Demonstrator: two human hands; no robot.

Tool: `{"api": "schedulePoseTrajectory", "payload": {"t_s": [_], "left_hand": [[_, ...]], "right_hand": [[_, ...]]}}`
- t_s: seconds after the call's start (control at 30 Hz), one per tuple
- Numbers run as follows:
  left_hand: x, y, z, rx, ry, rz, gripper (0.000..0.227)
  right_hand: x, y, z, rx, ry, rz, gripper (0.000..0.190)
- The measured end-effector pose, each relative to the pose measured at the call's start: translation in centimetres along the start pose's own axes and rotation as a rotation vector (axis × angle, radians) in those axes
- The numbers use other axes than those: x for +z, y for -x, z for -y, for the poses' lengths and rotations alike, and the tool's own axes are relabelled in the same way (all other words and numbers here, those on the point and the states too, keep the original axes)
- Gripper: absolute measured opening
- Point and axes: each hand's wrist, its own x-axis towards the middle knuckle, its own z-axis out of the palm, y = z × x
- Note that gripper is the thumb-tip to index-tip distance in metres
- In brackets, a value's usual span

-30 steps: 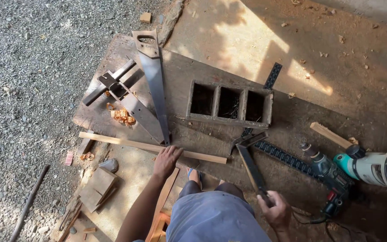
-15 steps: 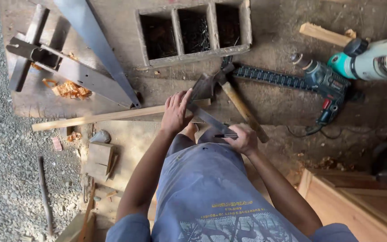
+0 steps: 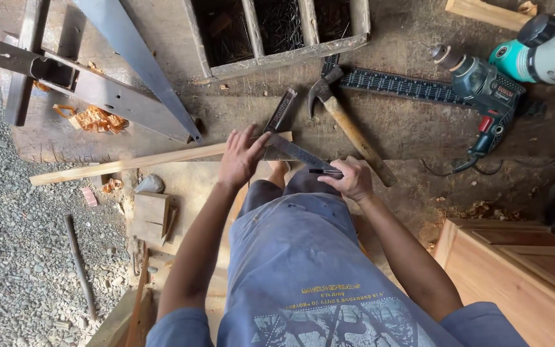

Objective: Shaping and cutting a piece of wood for a furniture frame using an angle grinder and a hand saw.

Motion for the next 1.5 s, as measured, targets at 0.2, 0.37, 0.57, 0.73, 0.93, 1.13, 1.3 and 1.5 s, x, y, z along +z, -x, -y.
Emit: {"api": "schedulePoseTrajectory", "payload": {"t_s": [0.2,0.37,0.57,0.73,0.93,1.13,1.3,1.5], "left_hand": [[4.0,0.0,-0.9,-0.079,0.150,-0.030,0.048],[4.5,0.3,-0.2,0.017,0.073,-0.135,0.054],[4.1,0.3,-0.5,0.001,0.106,-0.105,0.054],[4.0,0.5,-0.7,0.010,0.116,-0.139,0.051],[3.8,0.4,-1.2,0.002,0.109,-0.148,0.049],[3.6,0.2,-1.4,-0.015,0.090,-0.139,0.048],[3.3,0.4,-1.4,-0.030,0.118,-0.138,0.046],[3.2,0.2,-1.4,-0.005,0.097,-0.124,0.047]], "right_hand": [[-0.8,-0.8,0.1,-0.028,0.004,0.014,0.045],[-1.7,-0.8,1.3,-0.038,-0.013,-0.006,0.047],[-0.4,0.6,1.7,0.052,-0.088,0.022,0.048],[-1.4,0.9,3.3,0.040,-0.091,0.003,0.053],[0.5,1.9,1.7,0.112,-0.080,0.032,0.046],[-0.9,1.1,2.8,0.095,-0.174,-0.007,0.046],[1.6,0.8,-0.5,0.194,-0.315,-0.035,0.026],[2.4,-4.2,0.8,0.331,-0.435,-0.042,0.031]]}}
